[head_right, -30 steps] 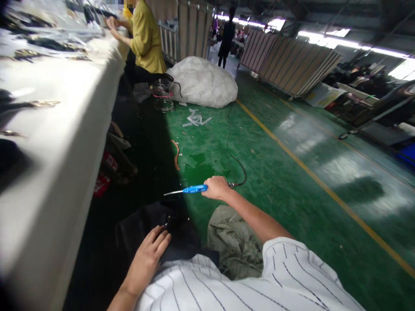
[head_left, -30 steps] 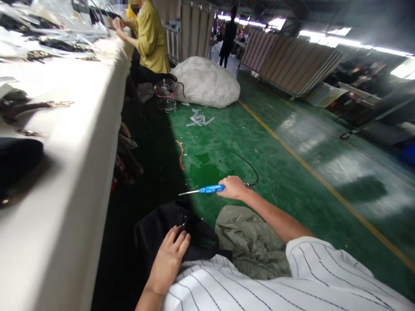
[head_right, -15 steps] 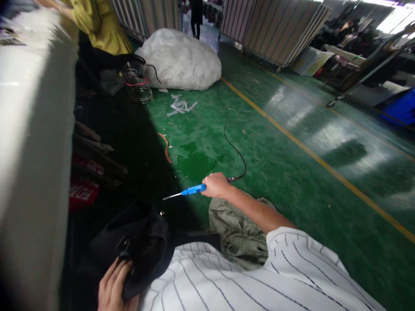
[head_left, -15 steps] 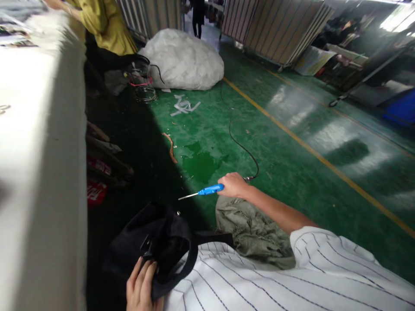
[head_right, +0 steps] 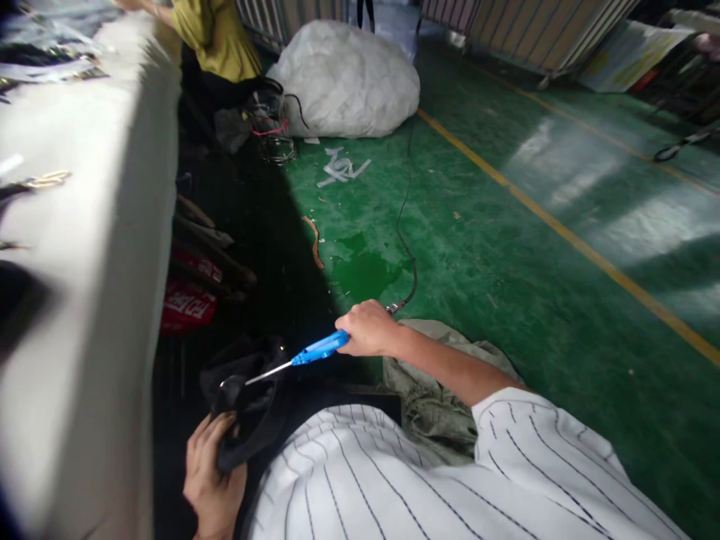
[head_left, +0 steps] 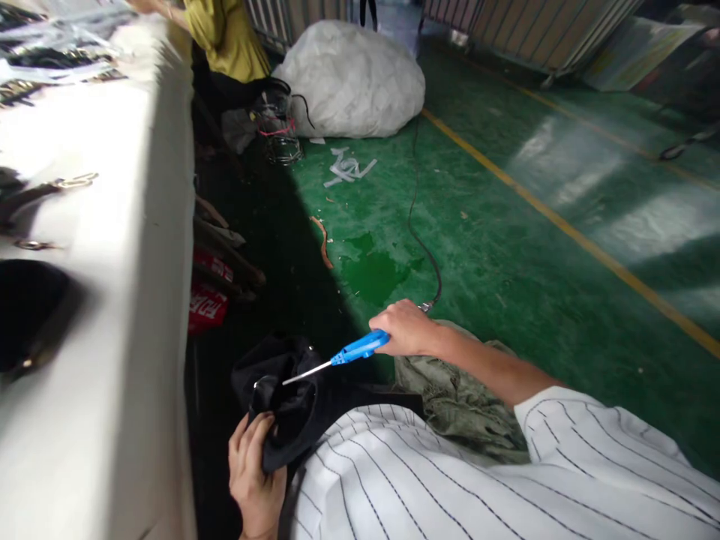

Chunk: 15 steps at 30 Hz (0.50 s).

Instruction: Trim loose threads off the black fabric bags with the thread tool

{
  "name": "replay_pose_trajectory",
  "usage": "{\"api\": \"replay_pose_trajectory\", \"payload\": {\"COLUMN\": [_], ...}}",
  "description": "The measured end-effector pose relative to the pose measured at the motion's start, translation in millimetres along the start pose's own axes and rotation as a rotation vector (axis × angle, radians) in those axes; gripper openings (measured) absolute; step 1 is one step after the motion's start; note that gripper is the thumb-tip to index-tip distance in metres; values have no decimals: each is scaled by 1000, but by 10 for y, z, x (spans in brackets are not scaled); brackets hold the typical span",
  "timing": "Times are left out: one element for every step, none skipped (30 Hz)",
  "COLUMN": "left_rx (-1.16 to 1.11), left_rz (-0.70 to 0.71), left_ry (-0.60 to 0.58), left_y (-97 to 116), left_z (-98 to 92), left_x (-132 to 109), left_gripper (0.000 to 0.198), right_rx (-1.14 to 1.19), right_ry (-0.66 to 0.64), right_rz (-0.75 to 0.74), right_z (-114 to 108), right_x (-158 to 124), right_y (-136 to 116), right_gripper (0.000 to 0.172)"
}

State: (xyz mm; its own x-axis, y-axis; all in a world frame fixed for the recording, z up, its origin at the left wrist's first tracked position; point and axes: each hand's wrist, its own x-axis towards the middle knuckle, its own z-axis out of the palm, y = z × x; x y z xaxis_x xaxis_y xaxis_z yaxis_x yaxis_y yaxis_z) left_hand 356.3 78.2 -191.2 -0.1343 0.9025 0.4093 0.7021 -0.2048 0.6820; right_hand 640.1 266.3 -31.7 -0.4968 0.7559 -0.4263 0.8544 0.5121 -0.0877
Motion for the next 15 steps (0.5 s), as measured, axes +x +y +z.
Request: {"api": "replay_pose_trajectory", "payload": {"left_rx": [-1, 1, 5, 9, 14, 16, 17, 16, 18, 22, 27, 31, 36, 39, 40], "left_rz": [19, 35, 46, 51, 55, 57, 58, 62, 61, 55, 44, 31, 21, 18, 22], "left_ry": [-27, -42, -41, -36, -34, -37, -47, -56, -59, -49, -29, -9, 3, 8, 7], "left_y": [8, 19, 31, 43, 53, 59, 62, 61, 56, 50, 43, 36, 32, 31, 33], "left_z": [-1, -3, -7, -12, -17, -22, -26, -29, -32, -34, -36, -38, -42, -46, -49], "left_x": [1, 1, 0, -2, -5, -8, -12, -16, -20, -23, -26, -28, -29, -30, -30], "left_gripper": [44, 46, 47, 48, 49, 49, 49, 50, 49, 49, 48, 48, 47, 47, 48], "right_rx": [-12, -21, -29, -41, -58, -78, -93, -99, -96, -89, -85, -88, -97, -111, -124], "right_ry": [-6, 3, 28, 58, 77, 78, 55, 17, -19, -42, -49, -49, -52, -58, -66], "right_rz": [-10, -2, 30, 81, 130, 158, 156, 130, 100, 82, 85, 101, 112, 112, 106], "right_z": [-17, -30, -37, -38, -32, -17, 4, 28, 52, 72, 85, 90, 86, 75, 59], "right_x": [42, 84, 121, 149, 166, 170, 158, 134, 98, 56, 11, -34, -74, -108, -136], "right_y": [3, 25, 62, 106, 153, 197, 234, 262, 284, 299, 310, 320, 330, 340, 352], "right_gripper": [28, 29, 30, 31, 31, 30, 30, 29, 28, 27, 26, 26, 27, 28, 29]}}
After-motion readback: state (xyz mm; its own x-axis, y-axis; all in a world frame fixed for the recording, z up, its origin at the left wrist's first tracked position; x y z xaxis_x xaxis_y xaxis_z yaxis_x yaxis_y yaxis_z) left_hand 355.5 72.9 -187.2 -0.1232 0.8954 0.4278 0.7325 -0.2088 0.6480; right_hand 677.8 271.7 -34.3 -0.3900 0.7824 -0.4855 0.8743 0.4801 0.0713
